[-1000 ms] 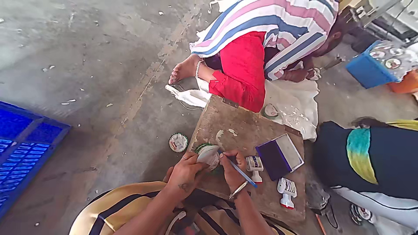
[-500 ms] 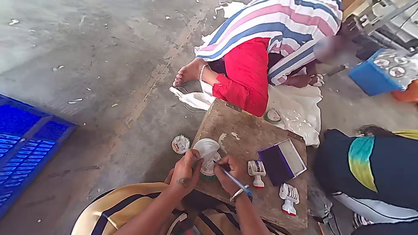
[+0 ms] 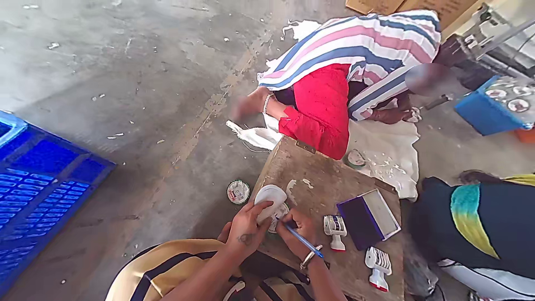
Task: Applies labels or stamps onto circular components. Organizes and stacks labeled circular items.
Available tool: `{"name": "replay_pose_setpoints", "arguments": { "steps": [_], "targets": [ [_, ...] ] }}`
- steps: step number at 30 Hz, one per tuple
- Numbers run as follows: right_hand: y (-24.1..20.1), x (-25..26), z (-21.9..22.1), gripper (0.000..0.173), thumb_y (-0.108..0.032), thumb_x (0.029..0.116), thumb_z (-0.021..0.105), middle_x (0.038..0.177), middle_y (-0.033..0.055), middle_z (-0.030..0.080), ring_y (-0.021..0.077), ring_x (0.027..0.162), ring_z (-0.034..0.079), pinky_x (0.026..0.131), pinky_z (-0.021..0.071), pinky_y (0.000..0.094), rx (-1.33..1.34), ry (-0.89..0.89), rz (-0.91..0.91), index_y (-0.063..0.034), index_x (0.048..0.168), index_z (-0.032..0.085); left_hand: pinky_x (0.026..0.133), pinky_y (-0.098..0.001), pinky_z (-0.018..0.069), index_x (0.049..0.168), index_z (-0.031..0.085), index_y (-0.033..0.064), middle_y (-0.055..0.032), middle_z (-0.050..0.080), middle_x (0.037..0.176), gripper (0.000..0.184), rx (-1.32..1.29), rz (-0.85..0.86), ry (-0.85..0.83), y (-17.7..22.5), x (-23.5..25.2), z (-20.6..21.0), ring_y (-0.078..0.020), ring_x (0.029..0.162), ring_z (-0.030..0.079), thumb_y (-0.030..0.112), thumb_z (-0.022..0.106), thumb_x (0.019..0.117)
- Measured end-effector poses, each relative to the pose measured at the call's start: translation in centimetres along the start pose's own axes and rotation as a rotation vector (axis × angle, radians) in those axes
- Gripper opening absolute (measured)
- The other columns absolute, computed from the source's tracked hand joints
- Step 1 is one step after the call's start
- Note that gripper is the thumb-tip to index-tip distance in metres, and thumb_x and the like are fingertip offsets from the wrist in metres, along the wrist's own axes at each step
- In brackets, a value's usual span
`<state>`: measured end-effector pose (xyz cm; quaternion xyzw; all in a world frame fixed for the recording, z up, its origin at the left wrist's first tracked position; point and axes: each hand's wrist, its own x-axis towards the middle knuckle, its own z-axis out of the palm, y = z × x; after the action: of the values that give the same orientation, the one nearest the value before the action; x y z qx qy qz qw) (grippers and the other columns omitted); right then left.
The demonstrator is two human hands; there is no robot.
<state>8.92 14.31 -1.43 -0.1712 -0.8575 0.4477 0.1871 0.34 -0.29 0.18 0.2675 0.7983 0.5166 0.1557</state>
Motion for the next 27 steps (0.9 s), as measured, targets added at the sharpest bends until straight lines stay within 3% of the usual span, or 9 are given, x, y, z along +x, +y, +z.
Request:
{"name": "replay_pose_setpoints", "arguments": {
  "steps": [7, 15, 27],
  "targets": [
    [-0.1, 0.1, 0.2, 0.014, -0.016, 0.0779, 0.072, 0.065, -0.0015, 0.065, -0.0030, 0.055, 0.056, 0.053, 0.0459, 0.0159, 0.012, 0.008, 0.020, -0.0025, 0.078, 0.068, 0.097, -0.0448, 0.0551, 0.125, 0.071, 0.0014, -0.0234, 0.069, 0.122, 0.040, 0.009, -0.001, 0.008, 0.0, 0.1, 0.1, -0.0336, 0.110, 0.070, 0.004, 0.075, 0.0856],
    [-0.9, 0.1, 0.0, 0.012, -0.013, 0.0769, 0.071, 0.065, 0.0012, 0.066, -0.0009, 0.056, 0.057, 0.053, 0.0463, 0.0165, -0.023, -0.002, 0.030, -0.0015, 0.077, 0.069, 0.100, -0.0416, 0.0528, 0.126, 0.069, 0.0004, -0.0205, 0.069, 0.124, 0.041, -0.051, -0.077, 0.004, 0.3, 0.3, -0.2, -0.0297, 0.113, 0.068, 0.002, 0.074, 0.0859],
    [-1.3, 0.3, 0.2, 0.014, -0.015, 0.0788, 0.073, 0.069, 0.0027, 0.069, 0.0008, 0.058, 0.059, 0.056, 0.0478, 0.0186, -0.025, -0.002, 0.067, -0.0008, 0.080, 0.071, 0.101, -0.0424, 0.0523, 0.126, 0.070, -0.0006, -0.0216, 0.069, 0.124, 0.040, -0.024, -0.057, 0.001, 0.3, 0.3, -0.2, -0.0316, 0.114, 0.068, 0.001, 0.073, 0.0857]
  ]
}}
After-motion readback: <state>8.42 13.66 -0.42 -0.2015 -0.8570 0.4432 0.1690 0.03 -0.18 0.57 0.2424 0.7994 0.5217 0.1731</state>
